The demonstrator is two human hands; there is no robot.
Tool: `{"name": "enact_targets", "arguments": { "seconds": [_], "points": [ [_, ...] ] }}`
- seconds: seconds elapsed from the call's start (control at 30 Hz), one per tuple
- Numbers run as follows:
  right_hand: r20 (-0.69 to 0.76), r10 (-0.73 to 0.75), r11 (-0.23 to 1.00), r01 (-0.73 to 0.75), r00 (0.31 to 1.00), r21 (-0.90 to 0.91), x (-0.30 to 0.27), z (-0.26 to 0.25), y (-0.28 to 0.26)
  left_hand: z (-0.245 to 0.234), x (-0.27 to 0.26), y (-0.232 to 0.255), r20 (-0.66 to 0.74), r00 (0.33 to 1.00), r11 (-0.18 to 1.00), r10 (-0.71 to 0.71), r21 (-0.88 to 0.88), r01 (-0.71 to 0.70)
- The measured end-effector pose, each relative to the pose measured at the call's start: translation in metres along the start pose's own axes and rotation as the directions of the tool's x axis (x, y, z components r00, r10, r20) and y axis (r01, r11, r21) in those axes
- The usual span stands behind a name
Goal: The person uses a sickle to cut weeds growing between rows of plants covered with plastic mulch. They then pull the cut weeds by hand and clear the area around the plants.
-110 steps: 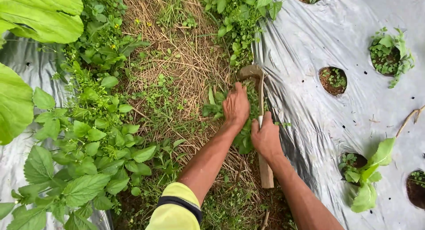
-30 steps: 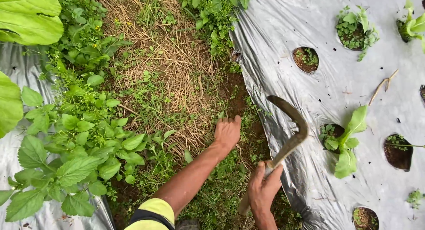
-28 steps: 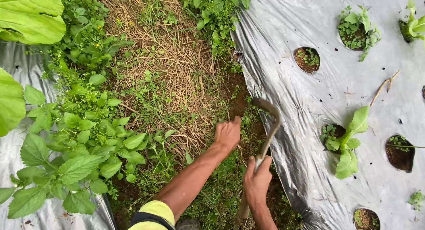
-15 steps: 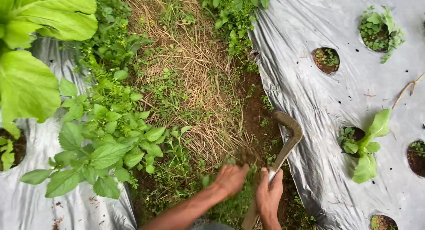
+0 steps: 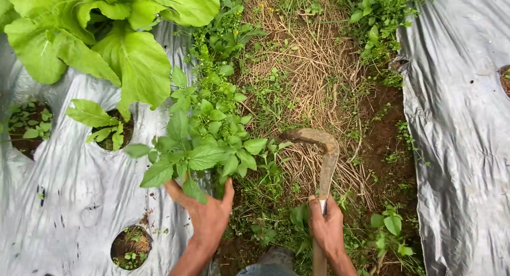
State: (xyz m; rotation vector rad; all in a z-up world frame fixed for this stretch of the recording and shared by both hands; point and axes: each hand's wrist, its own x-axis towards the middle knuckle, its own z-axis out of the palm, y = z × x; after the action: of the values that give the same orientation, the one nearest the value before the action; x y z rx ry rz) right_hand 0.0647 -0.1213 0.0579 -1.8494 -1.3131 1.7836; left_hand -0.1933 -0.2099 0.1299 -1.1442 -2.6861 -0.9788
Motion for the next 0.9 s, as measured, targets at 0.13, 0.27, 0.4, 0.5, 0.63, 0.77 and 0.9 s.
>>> {"name": "enact_targets", "arguments": {
  "seconds": [0.13,0.27,0.4,0.5,0.63,0.77,0.9],
  "points": [
    [0.081,0.121,0.990,-0.126,0.989,0.060,-0.002,0.021,-0.001,0.029,0.051,-0.022,0.321,0.938,0.881,-0.133,0.471,-0.037],
    [0.032,0.165,0.969,-0.168,0.986,0.180,0.000,0.034,0.012,0.106,0.095,-0.015,0.388,0.902,0.898,0.192,0.302,-0.321],
    [-0.046,0.214,0.960,-0.201,0.976,0.195,0.007,0.038,0.000,0.137,0.110,-0.019,0.399,0.907,0.725,0.136,0.584,-0.365],
    [-0.007,0.147,0.966,-0.142,0.989,0.217,0.027,0.044,-0.008,0.131,0.117,-0.021,0.523,0.846,0.769,0.102,0.499,-0.400],
    [0.082,-0.011,0.985,-0.004,0.997,0.174,0.047,0.072,-0.057,0.139,0.105,-0.048,0.480,0.849,0.851,0.222,0.329,-0.409],
    [0.110,-0.081,0.989,0.066,0.991,0.134,0.061,0.095,-0.100,0.127,0.097,-0.031,0.367,0.910,0.917,0.192,0.264,-0.300],
    [0.111,-0.168,0.982,0.156,0.980,0.108,0.059,0.086,-0.092,0.115,0.150,-0.008,0.353,0.925,0.828,0.138,0.472,-0.303]
  ]
}}
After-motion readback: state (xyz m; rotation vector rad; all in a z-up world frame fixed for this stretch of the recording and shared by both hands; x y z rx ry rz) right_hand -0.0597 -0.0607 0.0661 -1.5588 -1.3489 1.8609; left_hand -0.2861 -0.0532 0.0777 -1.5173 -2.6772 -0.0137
